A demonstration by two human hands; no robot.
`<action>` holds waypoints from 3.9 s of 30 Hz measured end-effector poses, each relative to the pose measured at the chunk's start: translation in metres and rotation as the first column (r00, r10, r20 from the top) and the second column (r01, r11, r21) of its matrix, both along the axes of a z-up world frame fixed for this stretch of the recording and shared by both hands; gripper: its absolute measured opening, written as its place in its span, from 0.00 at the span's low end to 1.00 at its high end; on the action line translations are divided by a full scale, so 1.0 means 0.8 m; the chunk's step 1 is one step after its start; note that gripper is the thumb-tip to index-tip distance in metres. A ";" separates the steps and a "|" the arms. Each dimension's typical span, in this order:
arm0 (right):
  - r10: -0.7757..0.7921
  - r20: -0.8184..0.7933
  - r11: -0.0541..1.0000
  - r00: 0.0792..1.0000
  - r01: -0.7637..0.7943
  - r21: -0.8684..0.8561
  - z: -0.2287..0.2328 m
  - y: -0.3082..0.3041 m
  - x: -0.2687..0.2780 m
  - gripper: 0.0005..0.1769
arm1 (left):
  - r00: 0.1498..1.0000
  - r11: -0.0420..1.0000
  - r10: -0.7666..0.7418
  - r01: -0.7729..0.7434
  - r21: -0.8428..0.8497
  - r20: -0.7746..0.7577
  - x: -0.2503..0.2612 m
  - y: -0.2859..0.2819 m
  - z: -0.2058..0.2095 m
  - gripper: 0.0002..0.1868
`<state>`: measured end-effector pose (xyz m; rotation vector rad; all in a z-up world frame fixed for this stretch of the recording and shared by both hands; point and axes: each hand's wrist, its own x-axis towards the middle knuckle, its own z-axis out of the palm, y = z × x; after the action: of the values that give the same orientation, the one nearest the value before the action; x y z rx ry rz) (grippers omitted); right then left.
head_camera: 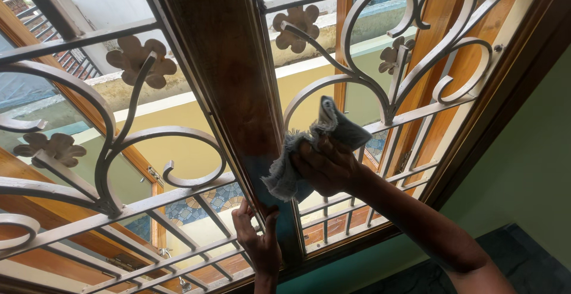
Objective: The person wipes the interior metal security bars and wooden frame of a window using a cloth. They systematically clean the horizontal and vertical bars and the frame edges, moving the cloth along each section.
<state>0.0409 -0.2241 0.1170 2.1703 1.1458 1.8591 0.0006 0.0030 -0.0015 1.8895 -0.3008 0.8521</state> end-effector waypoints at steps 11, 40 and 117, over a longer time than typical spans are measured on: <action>-0.356 -0.226 0.898 0.907 0.399 0.186 0.062 0.000 0.020 0.37 | 1.000 1.000 0.016 -0.016 -0.002 0.011 -0.001 0.000 -0.004 0.30; -0.396 -0.051 0.802 0.917 0.372 0.467 0.119 -0.254 0.040 0.36 | 0.961 0.979 0.180 -0.196 0.059 0.210 -0.016 -0.046 0.021 0.49; -0.491 0.138 0.868 0.860 0.468 0.169 0.031 -0.221 0.014 0.26 | 0.990 0.990 0.136 -0.134 0.040 -0.042 0.003 -0.042 0.029 0.66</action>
<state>0.0524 -0.4008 0.1417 2.0457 0.3996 1.8765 0.0034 -0.0307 0.0217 1.9782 -0.1636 0.8982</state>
